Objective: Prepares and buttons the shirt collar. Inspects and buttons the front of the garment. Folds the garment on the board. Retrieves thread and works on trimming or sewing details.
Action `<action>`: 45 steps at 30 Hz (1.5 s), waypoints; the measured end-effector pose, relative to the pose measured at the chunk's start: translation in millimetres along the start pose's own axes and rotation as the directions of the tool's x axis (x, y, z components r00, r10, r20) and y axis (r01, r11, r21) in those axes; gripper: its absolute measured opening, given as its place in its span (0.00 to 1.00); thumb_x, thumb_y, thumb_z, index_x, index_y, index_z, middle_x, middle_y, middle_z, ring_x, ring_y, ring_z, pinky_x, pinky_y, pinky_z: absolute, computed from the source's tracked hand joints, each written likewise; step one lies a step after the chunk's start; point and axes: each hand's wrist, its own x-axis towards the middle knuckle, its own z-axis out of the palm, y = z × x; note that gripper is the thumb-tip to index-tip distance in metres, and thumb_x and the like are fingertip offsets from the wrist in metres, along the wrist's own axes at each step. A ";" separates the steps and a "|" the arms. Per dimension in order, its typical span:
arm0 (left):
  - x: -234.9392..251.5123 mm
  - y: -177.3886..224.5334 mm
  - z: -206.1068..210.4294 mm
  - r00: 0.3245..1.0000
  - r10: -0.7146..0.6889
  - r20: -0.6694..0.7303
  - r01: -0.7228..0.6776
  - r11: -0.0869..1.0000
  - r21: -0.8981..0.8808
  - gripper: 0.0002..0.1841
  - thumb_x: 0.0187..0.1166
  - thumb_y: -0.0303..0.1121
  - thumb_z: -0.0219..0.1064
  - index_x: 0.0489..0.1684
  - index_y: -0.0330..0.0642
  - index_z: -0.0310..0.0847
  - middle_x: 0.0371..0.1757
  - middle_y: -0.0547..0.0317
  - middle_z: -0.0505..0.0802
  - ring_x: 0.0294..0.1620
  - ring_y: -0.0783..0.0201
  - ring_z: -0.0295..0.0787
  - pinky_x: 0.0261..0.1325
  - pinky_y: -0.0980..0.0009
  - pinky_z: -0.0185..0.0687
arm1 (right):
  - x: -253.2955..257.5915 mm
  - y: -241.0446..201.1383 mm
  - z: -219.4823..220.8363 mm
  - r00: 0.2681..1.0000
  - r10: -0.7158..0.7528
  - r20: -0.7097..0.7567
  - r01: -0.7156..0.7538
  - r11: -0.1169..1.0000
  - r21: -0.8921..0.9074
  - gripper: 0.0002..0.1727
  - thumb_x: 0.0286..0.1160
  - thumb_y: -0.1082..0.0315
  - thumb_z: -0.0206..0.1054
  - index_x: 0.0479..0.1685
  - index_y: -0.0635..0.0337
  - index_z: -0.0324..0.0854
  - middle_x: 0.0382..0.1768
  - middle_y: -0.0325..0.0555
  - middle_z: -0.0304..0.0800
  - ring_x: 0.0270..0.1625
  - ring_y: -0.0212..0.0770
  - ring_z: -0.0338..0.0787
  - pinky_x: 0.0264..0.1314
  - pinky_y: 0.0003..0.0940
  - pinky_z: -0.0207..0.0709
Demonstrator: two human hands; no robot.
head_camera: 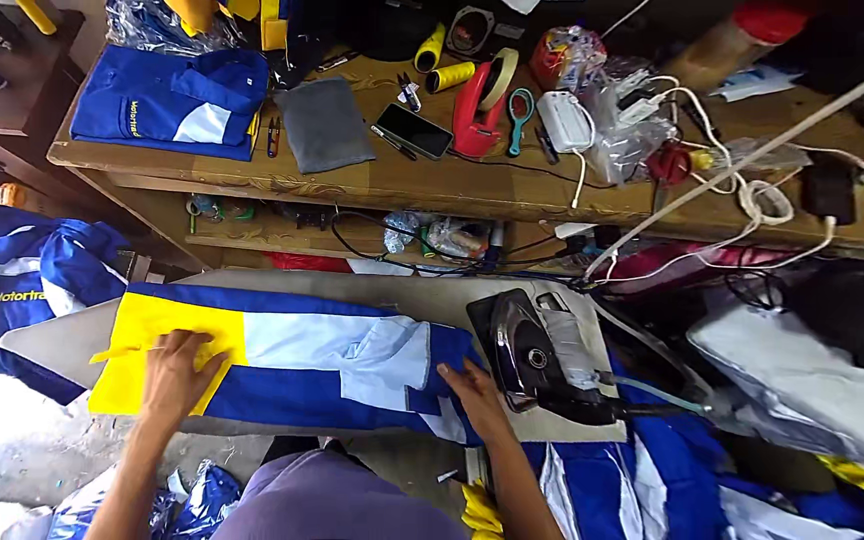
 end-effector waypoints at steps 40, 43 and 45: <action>-35.7 -131.3 -33.2 0.780 -0.575 -0.246 0.541 0.818 -0.198 0.29 0.79 0.50 0.68 0.70 0.36 0.82 0.69 0.33 0.85 0.75 0.33 0.75 0.79 0.40 0.68 | 70.7 26.9 142.3 0.721 -0.601 0.345 0.637 0.377 -0.672 0.32 0.86 0.43 0.48 0.71 0.52 0.86 0.80 0.55 0.78 0.86 0.63 0.70 0.87 0.64 0.56; -6.4 -147.4 -52.9 0.867 -0.498 -0.017 0.494 0.864 -0.099 0.21 0.77 0.48 0.71 0.53 0.39 0.90 0.62 0.38 0.89 0.72 0.37 0.77 0.78 0.39 0.67 | 72.8 3.7 145.6 0.772 -0.546 0.327 0.582 0.397 -0.710 0.29 0.81 0.44 0.54 0.60 0.53 0.92 0.73 0.54 0.86 0.79 0.65 0.78 0.78 0.72 0.61; 19.5 -145.5 -67.1 0.880 -0.448 0.160 0.467 0.877 -0.111 0.19 0.77 0.45 0.71 0.47 0.35 0.89 0.54 0.38 0.91 0.64 0.38 0.83 0.70 0.37 0.73 | 72.2 -22.9 160.2 0.781 -0.534 0.324 0.564 0.380 -0.733 0.28 0.76 0.44 0.60 0.51 0.57 0.94 0.66 0.58 0.89 0.75 0.71 0.80 0.72 0.78 0.62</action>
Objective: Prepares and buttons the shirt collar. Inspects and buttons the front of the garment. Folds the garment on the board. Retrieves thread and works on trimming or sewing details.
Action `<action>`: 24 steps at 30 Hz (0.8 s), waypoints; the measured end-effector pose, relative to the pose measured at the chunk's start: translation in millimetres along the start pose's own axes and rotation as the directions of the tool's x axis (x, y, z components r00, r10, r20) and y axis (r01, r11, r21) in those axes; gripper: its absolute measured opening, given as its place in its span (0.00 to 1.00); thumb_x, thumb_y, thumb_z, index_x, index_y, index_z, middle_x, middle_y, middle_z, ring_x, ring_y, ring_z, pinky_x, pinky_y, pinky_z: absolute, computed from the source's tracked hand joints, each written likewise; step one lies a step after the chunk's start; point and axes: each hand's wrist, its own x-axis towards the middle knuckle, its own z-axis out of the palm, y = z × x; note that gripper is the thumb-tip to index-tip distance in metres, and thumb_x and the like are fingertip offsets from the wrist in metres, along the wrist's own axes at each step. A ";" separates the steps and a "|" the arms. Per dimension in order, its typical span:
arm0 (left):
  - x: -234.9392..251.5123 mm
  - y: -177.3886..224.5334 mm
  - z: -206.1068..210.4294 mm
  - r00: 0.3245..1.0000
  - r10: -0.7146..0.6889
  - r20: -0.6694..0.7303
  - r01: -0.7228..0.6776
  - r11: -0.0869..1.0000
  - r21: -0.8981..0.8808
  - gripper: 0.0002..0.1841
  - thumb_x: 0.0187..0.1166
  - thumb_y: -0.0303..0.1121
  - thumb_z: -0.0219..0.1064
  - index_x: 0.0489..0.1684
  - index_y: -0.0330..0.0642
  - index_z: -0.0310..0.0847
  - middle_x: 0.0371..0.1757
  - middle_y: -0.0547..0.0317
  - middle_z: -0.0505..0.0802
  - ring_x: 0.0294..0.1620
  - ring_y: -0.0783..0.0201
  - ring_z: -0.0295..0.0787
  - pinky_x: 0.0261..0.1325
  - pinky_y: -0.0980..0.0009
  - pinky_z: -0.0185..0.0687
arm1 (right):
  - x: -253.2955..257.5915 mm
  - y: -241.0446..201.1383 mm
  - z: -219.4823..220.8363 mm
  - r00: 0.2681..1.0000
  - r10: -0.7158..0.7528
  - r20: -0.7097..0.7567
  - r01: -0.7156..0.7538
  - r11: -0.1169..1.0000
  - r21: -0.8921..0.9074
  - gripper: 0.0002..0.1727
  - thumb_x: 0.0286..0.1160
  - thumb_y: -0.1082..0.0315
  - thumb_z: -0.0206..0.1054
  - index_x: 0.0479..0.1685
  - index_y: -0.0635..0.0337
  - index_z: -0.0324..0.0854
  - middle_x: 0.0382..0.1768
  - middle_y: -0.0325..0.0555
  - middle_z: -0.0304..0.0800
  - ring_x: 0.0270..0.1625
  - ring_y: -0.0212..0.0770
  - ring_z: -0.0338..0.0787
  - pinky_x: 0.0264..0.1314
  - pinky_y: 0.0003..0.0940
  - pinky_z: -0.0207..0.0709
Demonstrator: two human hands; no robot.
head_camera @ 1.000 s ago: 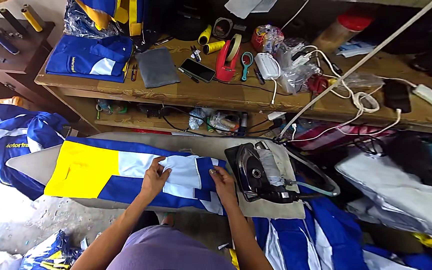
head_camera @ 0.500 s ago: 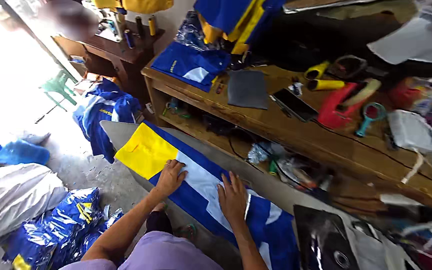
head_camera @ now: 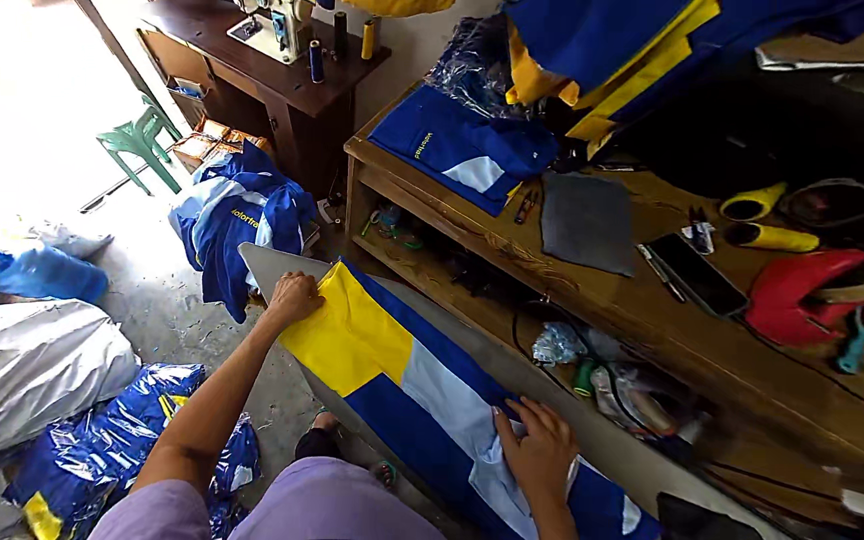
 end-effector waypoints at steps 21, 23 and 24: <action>30.5 -22.5 15.5 0.975 0.068 -0.213 -0.131 0.946 -0.297 0.20 0.83 0.38 0.61 0.66 0.35 0.82 0.57 0.44 0.92 0.61 0.49 0.89 0.70 0.48 0.80 | 89.3 -186.6 44.3 0.845 -0.225 0.485 0.021 0.920 0.391 0.29 0.80 0.49 0.67 0.73 0.58 0.82 0.63 0.55 0.88 0.61 0.51 0.89 0.68 0.49 0.82; 16.0 -28.2 29.4 0.976 0.110 -0.185 -0.153 0.961 -0.232 0.22 0.81 0.43 0.64 0.65 0.35 0.83 0.56 0.43 0.92 0.62 0.46 0.87 0.72 0.46 0.78 | 101.5 -213.6 52.2 0.845 -0.326 0.424 0.123 0.890 0.439 0.36 0.76 0.45 0.71 0.80 0.55 0.76 0.69 0.53 0.86 0.68 0.50 0.87 0.72 0.48 0.80; 9.9 -27.3 35.2 0.977 0.117 -0.180 -0.156 0.963 -0.221 0.24 0.79 0.45 0.66 0.65 0.37 0.83 0.55 0.45 0.92 0.62 0.46 0.87 0.72 0.46 0.77 | 104.1 -227.4 58.4 0.837 -0.362 0.410 0.170 0.885 0.435 0.41 0.71 0.41 0.73 0.84 0.51 0.73 0.72 0.52 0.83 0.73 0.51 0.83 0.76 0.51 0.77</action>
